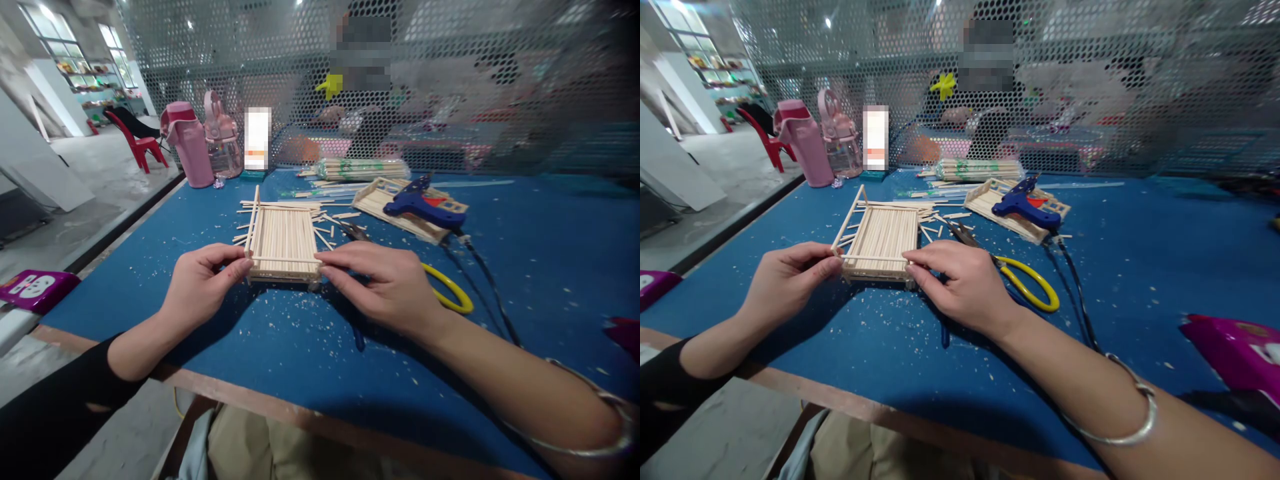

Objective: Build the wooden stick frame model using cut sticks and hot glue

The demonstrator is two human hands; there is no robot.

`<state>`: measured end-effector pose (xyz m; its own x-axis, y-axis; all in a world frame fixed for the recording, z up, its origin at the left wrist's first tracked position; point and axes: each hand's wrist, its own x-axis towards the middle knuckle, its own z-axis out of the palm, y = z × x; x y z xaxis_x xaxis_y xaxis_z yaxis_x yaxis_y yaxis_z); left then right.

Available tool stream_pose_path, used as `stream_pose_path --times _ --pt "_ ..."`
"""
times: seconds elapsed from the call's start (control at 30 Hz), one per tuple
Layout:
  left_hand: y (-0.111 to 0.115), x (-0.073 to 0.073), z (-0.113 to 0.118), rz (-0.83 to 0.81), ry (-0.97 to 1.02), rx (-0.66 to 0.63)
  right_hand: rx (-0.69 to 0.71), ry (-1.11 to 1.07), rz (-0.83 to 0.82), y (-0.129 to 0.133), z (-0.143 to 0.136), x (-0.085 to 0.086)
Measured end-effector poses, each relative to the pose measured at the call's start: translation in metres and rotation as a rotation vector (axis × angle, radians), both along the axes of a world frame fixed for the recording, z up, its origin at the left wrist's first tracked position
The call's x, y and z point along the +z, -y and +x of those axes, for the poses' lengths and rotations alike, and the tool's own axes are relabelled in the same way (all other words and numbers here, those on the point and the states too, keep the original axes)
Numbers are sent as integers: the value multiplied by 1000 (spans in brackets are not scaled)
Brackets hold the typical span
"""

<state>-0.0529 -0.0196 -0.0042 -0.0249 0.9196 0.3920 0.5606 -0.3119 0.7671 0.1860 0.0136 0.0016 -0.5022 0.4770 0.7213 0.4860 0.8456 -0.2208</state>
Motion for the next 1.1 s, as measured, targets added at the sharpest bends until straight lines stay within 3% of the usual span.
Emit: stream_pose_path --times 0.2,0.6,0.73,0.87,0.93,1.1 --pt "-1 -1 1 -5 -2 -11 -24 16 -20 0 0 0" --pt "0 0 0 -7 3 -35 -70 -87 -293 3 -3 1" --pt "0 -1 1 -9 14 -21 -97 -152 -307 2 2 10" --pt "0 0 1 -7 18 -13 -298 -244 -232 -10 17 33" --pt "0 1 1 -11 19 -11 -406 -187 -254 -19 30 44" --pt "2 1 1 -16 33 -6 -868 263 -245 -53 77 49"
